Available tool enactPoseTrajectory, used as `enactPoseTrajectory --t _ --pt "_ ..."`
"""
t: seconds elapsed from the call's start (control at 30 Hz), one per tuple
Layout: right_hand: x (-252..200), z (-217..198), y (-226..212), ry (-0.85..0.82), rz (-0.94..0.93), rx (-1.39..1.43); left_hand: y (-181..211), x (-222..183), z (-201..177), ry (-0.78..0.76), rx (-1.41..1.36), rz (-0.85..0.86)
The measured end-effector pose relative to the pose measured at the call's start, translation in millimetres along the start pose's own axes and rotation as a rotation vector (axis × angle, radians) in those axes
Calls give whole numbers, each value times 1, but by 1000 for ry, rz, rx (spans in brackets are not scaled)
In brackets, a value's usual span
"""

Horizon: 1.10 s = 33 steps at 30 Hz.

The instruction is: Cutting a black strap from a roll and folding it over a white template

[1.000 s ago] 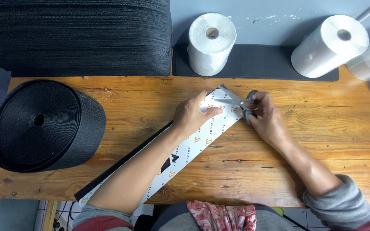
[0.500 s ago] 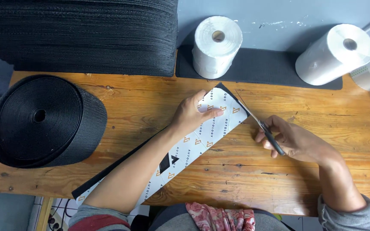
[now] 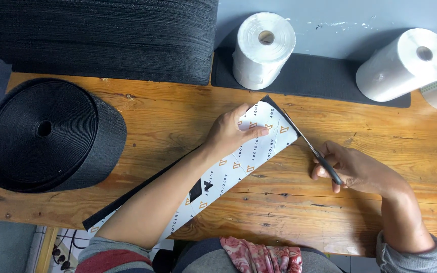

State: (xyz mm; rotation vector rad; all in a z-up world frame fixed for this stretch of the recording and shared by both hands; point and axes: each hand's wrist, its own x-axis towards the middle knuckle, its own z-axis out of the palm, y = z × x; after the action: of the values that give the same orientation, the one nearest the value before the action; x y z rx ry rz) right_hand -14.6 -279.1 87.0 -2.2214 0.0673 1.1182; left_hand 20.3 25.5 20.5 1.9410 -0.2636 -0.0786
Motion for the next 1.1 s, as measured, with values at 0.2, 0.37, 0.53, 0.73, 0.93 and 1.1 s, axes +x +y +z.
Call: enactPoseTrajectory --t 0.2,0.37,0.53,0.73,0.93,1.1 --pt "-2 1 -3 11 19 34 -4 0 2 10 28 19" --pt "0 -3 6 -15 -34 32 -2 0 1 6 36 -7" --pt "1 -4 10 -22 -55 32 -3 0 1 7 36 -4" --pt "-3 -3 -1 -15 29 46 -4 0 1 21 11 22" --pt "-3 -2 -1 -16 -8 72 -5 -1 1 28 15 29" --pt "-4 -9 9 3 -69 81 0 -2 0 39 -199 3"
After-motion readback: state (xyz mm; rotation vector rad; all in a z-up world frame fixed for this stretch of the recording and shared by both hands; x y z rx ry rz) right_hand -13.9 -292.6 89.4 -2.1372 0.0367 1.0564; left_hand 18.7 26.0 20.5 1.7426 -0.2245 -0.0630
